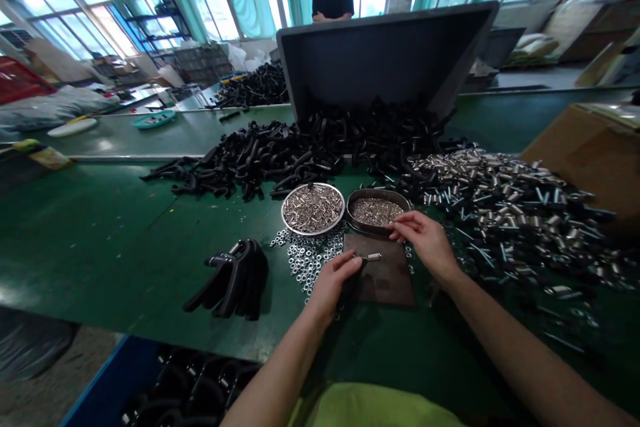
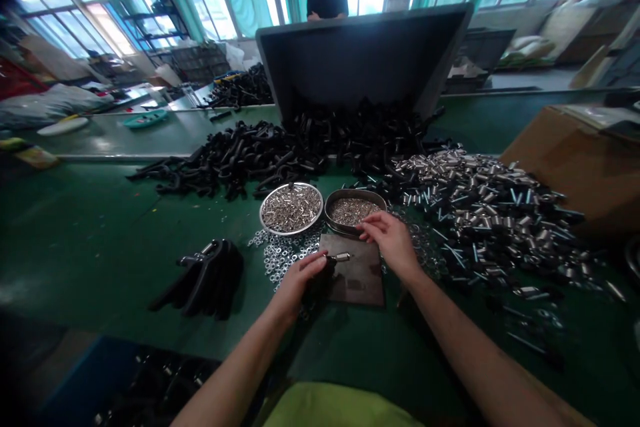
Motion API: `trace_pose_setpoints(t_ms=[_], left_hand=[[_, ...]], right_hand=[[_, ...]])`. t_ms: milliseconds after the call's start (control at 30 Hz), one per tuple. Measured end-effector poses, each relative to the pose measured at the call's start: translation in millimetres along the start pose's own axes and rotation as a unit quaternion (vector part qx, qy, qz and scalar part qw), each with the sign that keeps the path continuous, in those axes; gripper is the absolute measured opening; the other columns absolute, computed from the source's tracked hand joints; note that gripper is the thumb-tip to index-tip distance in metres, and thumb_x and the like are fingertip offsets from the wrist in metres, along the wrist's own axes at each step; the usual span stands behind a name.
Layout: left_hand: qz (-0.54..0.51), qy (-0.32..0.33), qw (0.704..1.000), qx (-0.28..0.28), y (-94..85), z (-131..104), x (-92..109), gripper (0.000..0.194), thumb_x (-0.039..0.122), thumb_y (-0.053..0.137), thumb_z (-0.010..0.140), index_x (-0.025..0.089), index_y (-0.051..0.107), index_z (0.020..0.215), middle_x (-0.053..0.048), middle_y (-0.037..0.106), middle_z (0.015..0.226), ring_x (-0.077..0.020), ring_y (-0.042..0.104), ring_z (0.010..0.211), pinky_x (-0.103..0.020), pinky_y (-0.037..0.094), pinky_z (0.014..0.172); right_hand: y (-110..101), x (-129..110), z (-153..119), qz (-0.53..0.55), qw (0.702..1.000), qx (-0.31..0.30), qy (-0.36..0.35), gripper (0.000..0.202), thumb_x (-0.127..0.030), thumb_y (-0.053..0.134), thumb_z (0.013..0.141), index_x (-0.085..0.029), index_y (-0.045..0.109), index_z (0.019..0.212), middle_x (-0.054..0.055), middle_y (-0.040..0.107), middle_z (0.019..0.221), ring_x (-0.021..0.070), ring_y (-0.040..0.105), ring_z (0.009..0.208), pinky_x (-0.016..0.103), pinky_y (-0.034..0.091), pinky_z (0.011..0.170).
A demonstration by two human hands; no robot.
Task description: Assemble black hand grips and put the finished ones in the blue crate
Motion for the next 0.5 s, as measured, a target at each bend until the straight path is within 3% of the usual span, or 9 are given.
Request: trace_pose_setpoints(t_ms=[100,200,333,500], left_hand=[[-0.210,-0.097,0.973,-0.007,2.6,-6,-6,0.042,0.047,0.065,0.074,0.012,0.064,0.097,-0.005,0.067,0.075,-0.0161,0.064,0.068,-0.026,0.050,0.066],[-0.318,-0.129,0.938,-0.045,11.8,-13,-6,0.036,0.044,0.061,0.079,0.010,0.064,0.091,-0.005,0.066,0.069,-0.0166,0.065,0.065,-0.027,0.051,0.066],[-0.370,-0.134,0.915,-0.091,20.2,-19,-6,0.036,0.041,0.054,0.085,0.008,0.063,0.094,-0.008,0.067,0.071,-0.0176,0.066,0.067,-0.030,0.053,0.073],[-0.379,-0.121,0.913,-0.094,21.6,-19,-8,0.034,0.041,0.054,0.085,0.008,0.063,0.093,-0.007,0.067,0.072,-0.0164,0.065,0.066,-0.030,0.052,0.074]], right_hand=[[14,-2,-37,0.051,0.997,-0.031,0.041,0.026,-0.040,0.070,0.068,-0.017,0.061,0.076,0.004,0.068,0.070,0.0160,0.061,0.061,0.027,0.047,0.055],[31,-6,-57,0.033,0.998,-0.053,0.013,0.020,-0.037,0.071,0.067,-0.018,0.066,0.070,0.003,0.064,0.070,0.0159,0.059,0.063,0.027,0.047,0.057],[40,-12,-62,-0.020,0.996,-0.039,-0.082,0.008,-0.028,0.068,0.072,-0.020,0.068,0.069,0.003,0.063,0.077,0.0172,0.060,0.077,0.029,0.047,0.071],[41,-13,-62,-0.079,0.991,-0.029,-0.104,0.008,-0.025,0.063,0.077,-0.020,0.066,0.071,0.003,0.062,0.078,0.0170,0.060,0.076,0.029,0.047,0.069]])
Point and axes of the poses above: each hand's wrist, its own z-axis towards the middle knuckle, its own y-axis out of the palm, x = y × z, the point moved 5 cm from there along z, towards the middle knuckle
